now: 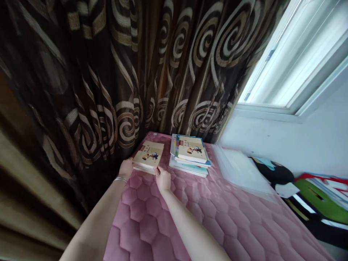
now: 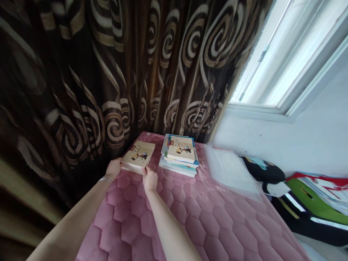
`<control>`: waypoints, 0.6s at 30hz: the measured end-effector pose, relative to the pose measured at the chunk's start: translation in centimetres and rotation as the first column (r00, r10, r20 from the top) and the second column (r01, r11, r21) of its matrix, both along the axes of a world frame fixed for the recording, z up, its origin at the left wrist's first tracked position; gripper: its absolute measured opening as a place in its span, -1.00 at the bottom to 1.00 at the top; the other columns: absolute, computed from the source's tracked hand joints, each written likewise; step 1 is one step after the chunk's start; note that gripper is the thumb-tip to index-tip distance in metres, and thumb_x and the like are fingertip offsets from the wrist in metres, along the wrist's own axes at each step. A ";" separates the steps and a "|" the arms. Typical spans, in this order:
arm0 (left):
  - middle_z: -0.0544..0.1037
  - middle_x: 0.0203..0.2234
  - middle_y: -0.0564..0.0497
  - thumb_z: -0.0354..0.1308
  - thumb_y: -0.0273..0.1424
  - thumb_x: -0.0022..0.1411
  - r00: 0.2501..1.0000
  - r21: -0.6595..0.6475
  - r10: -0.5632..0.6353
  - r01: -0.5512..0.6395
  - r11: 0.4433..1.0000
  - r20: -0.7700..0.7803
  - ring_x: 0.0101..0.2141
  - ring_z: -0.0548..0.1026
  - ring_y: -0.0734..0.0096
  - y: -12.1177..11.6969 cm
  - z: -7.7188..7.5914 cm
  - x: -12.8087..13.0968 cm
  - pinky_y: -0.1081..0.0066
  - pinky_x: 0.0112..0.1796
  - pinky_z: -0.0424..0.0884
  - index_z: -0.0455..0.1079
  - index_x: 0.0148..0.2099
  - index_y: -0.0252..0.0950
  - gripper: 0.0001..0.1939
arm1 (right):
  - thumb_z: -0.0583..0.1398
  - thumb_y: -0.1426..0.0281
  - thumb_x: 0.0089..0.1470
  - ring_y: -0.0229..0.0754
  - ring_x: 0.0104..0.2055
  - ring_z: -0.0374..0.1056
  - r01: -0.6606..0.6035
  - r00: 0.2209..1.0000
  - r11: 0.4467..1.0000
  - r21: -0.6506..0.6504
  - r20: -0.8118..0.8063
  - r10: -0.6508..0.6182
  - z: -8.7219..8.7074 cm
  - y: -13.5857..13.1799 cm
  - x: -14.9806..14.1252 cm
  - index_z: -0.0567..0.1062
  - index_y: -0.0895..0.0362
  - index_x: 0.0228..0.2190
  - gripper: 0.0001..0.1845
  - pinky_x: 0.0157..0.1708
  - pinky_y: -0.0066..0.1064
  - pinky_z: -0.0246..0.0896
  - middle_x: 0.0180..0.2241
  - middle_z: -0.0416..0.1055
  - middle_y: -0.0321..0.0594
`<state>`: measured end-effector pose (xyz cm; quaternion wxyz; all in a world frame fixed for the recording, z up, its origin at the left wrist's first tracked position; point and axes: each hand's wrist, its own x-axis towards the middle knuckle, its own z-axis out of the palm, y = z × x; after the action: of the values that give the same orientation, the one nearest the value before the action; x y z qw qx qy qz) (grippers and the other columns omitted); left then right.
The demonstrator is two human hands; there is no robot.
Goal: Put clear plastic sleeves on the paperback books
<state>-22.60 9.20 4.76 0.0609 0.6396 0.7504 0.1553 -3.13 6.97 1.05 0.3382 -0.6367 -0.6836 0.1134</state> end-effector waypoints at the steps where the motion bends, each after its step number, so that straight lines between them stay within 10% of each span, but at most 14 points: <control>1: 0.54 -0.17 -0.17 0.11 -0.38 0.24 1.000 -0.020 -0.007 0.007 1.000 -0.007 -0.12 0.50 0.22 0.2 0.1 -0.1 0.35 -0.09 0.36 0.39 -0.06 -0.36 -0.76 | 0.04 0.21 0.22 -0.17 -0.30 0.48 0.001 1.000 1.000 -0.002 -0.001 -0.001 0.0 0.0 0.0 0.54 0.11 -0.18 -0.65 -0.33 -0.54 0.18 -0.32 0.57 -0.09; 13: 0.41 -0.03 -0.08 0.11 -0.26 0.26 0.996 -0.158 -0.055 0.045 0.986 -0.064 -0.11 0.44 0.26 1.1 2.1 -0.2 0.16 -0.14 0.44 0.30 0.06 -0.29 -0.64 | 0.08 0.32 0.20 -0.11 -0.32 0.49 -0.012 0.999 1.000 0.011 -0.052 0.012 0.4 0.1 -0.1 0.57 0.11 -0.23 -0.73 -0.30 -0.48 0.25 -0.34 0.57 -0.07; 18: 0.48 -0.11 -0.25 0.06 -0.54 0.21 0.994 -0.073 0.024 -0.032 0.997 -0.110 -0.16 0.50 0.22 -1.4 2.6 1.6 0.30 -0.15 0.41 0.25 0.13 -0.43 -0.59 | 0.11 0.36 0.17 -0.09 -0.28 0.50 -0.113 0.985 0.991 0.067 -0.122 0.120 0.5 -0.9 0.8 0.52 0.14 -0.13 -0.72 -0.29 -0.44 0.32 -0.30 0.57 -0.06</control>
<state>-20.96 7.76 7.32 0.0416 0.6338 0.7668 0.0931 -2.33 6.07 1.50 0.3921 -0.5770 -0.7001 0.1523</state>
